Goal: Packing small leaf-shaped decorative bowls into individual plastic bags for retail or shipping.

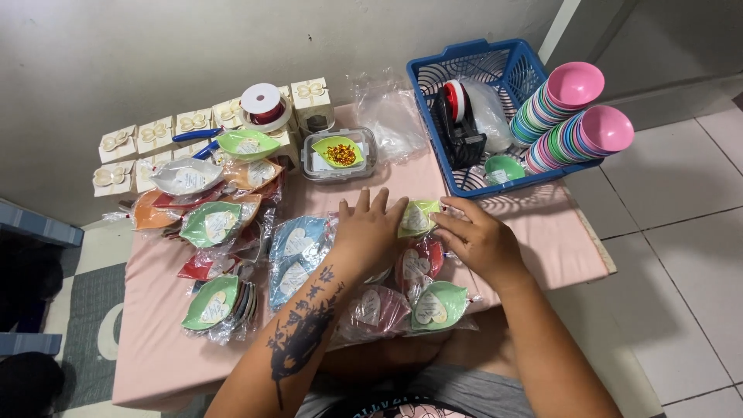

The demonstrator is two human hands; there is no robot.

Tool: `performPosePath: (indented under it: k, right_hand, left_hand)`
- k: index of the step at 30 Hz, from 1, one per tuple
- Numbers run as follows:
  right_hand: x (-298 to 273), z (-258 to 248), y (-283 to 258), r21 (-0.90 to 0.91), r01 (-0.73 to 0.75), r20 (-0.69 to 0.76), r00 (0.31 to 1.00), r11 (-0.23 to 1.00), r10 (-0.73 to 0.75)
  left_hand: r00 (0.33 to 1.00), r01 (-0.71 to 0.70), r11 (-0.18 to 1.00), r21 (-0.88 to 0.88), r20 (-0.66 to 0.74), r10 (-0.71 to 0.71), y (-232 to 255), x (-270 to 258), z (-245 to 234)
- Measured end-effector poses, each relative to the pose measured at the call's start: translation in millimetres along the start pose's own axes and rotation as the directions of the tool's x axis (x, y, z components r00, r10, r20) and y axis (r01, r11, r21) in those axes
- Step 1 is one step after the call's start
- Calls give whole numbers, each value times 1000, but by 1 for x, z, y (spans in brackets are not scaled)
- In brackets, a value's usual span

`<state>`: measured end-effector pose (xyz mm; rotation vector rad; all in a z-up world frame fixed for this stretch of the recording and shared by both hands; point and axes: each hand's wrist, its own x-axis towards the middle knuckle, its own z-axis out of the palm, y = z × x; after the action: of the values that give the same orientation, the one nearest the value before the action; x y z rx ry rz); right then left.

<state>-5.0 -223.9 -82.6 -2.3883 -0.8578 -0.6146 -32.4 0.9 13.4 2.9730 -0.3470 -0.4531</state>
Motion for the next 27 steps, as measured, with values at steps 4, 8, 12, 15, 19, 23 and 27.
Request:
performPosePath:
  k: [4,8,12,15,19,23,27]
  right_hand:
    - [2,1,-3,219,5,30,999,976,-12]
    - [8,8,-11,234,40,32,998,971,-49]
    - [6,19,-6,190,91,33,995,978,-99]
    - [8,16,-12,211,71,78,993,975,-89]
    - [3,13,-10,372,-44,-30,998,927,59]
    - [-11,9,-10,365,-237,-160,937,900,311]
    - [-15,8,-29,568,-500,87,826,654,556]
  left_hand:
    - [1000,4,999,-51,-1,-4,-2,-6,4]
    - [999,-19,993,-120,-50,13,-9,-3,9]
    - [990,-53,978,-202,-139,25,-19,5,20]
    - [988,-53,980,-190,-155,23,-18,5,23]
    - [988,-47,988,-149,-149,25,-16,6,25]
    - [982,-55,985,-165,-188,24,-16,4,28]
    - [972,-61,989,-133,-233,29,-11,3,30]
